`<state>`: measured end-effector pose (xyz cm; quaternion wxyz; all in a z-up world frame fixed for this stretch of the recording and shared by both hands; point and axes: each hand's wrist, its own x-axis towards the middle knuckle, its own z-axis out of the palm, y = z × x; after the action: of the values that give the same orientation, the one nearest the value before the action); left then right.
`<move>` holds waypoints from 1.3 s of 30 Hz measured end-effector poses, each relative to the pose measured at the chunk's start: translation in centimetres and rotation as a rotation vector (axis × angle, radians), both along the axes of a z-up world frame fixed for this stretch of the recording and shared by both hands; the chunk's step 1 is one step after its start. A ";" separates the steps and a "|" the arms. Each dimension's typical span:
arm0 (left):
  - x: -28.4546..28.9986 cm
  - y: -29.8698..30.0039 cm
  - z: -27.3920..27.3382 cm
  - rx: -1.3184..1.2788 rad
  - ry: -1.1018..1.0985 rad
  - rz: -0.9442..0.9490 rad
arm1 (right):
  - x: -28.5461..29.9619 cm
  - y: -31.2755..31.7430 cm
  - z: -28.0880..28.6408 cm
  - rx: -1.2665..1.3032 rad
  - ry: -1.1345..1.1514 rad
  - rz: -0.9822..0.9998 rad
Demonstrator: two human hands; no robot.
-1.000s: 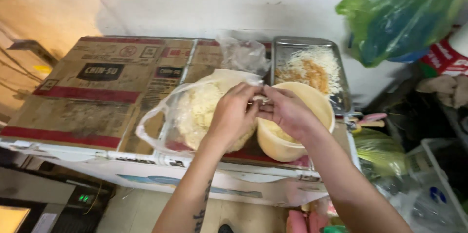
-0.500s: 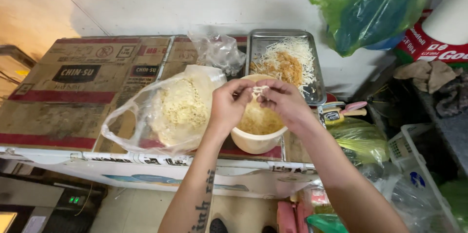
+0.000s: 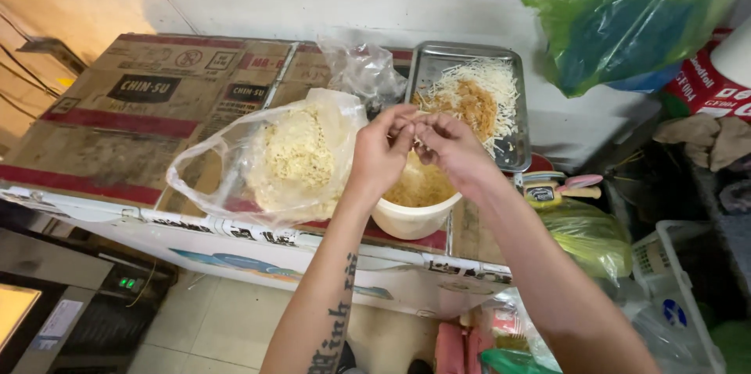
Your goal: Filling and wrapping small dough pieces with a prepared mixture.
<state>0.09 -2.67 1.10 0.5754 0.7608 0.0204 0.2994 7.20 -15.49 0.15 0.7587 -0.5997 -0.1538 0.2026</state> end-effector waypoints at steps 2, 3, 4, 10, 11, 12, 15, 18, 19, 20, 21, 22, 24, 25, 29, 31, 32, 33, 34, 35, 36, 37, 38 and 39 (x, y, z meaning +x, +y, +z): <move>0.1 -0.2 -0.3 -0.032 -0.005 0.019 | 0.1 -0.5 -0.2 -0.004 -0.022 0.000; 0.2 -0.2 -0.5 -0.062 -0.011 0.037 | 0.2 -0.7 -0.3 -0.006 -0.044 -0.001; 0.4 -0.2 -0.8 -0.063 -0.012 0.036 | 0.2 -0.8 -0.3 -0.008 -0.046 -0.002; 0.5 -0.3 -1.0 -0.079 -0.119 0.076 | 0.6 -1.2 -0.3 0.030 -0.026 -0.058; 0.6 -0.2 -0.9 -0.147 -0.173 0.073 | 0.6 -1.4 -0.1 0.050 0.005 -0.059; 0.6 -0.2 -0.8 -0.216 -0.225 0.070 | 0.5 -1.5 0.0 0.071 0.036 -0.059; 0.4 0.0 0.1 -0.274 -0.227 -0.017 | 0.3 -1.9 1.1 0.118 0.114 -0.032; 0.6 0.3 1.5 -0.289 -0.136 -0.124 | -0.5 -2.0 3.0 0.167 0.205 0.029; 0.8 0.5 1.4 -0.288 -0.137 -0.126 | -0.4 -1.8 3.1 0.169 0.203 0.028; 1.0 0.7 1.2 -0.287 -0.101 -0.145 | -0.4 -1.7 3.1 0.138 0.201 0.086; 1.2 0.9 1.1 -0.286 -0.064 -0.165 | -0.4 -1.5 3.2 0.106 0.199 0.144; 1.2 0.9 1.0 -0.286 -0.066 -0.165 | -0.7 -1.7 2.8 0.107 0.197 0.144; 1.2 1.0 1.0 -0.143 0.000 -0.105 | -1.3 -2.0 2.0 0.057 0.085 0.133; 1.3 1.1 0.7 -0.142 -0.001 -0.105 | -1.2 -1.9 1.8 0.058 0.084 0.133; 1.5 0.9 0.0 -0.161 0.007 -0.058 | -0.3 -1.8 0.6 0.055 -0.088 0.141; 1.4 0.8 0.0 -0.189 0.002 -0.045 | 0.1 -1.6 0.3 0.052 -0.117 0.127; 1.4 0.8 -0.1 -0.206 -0.009 0.006 | 0.2 -1.5 0.2 0.058 -0.115 0.106; 1.3 0.8 -0.2 -0.222 -0.021 0.057 | 0.3 -1.5 0.1 0.063 -0.114 0.086; 1.5 0.8 -1.0 -0.223 -0.022 0.057 | 0.5 -1.4 0.0 0.063 -0.115 0.087; 1.7 0.7 -1.7 -0.218 -0.005 0.071 | 0.8 -1.2 -0.2 0.077 -0.116 0.060; 1.8 0.7 -2.5 -0.212 0.014 0.084 | 1.0 -1.0 -0.3 0.092 -0.115 0.032; 1.6 0.5 -2.1 -0.212 0.015 0.084 | 1.2 -0.8 -0.6 0.092 -0.114 0.032; 1.2 0.3 -1.9 -0.173 0.027 0.072 | 1.3 -0.7 -0.9 0.106 -0.119 0.023; 0.9 0.0 -1.7 -0.133 0.040 0.060 | 1.4 -0.6 -1.2 0.120 -0.124 0.014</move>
<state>0.96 -2.69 -0.56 0.6150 0.7257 0.0745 0.2993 8.55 -16.11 -1.07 0.7809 -0.5635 -0.2163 0.1608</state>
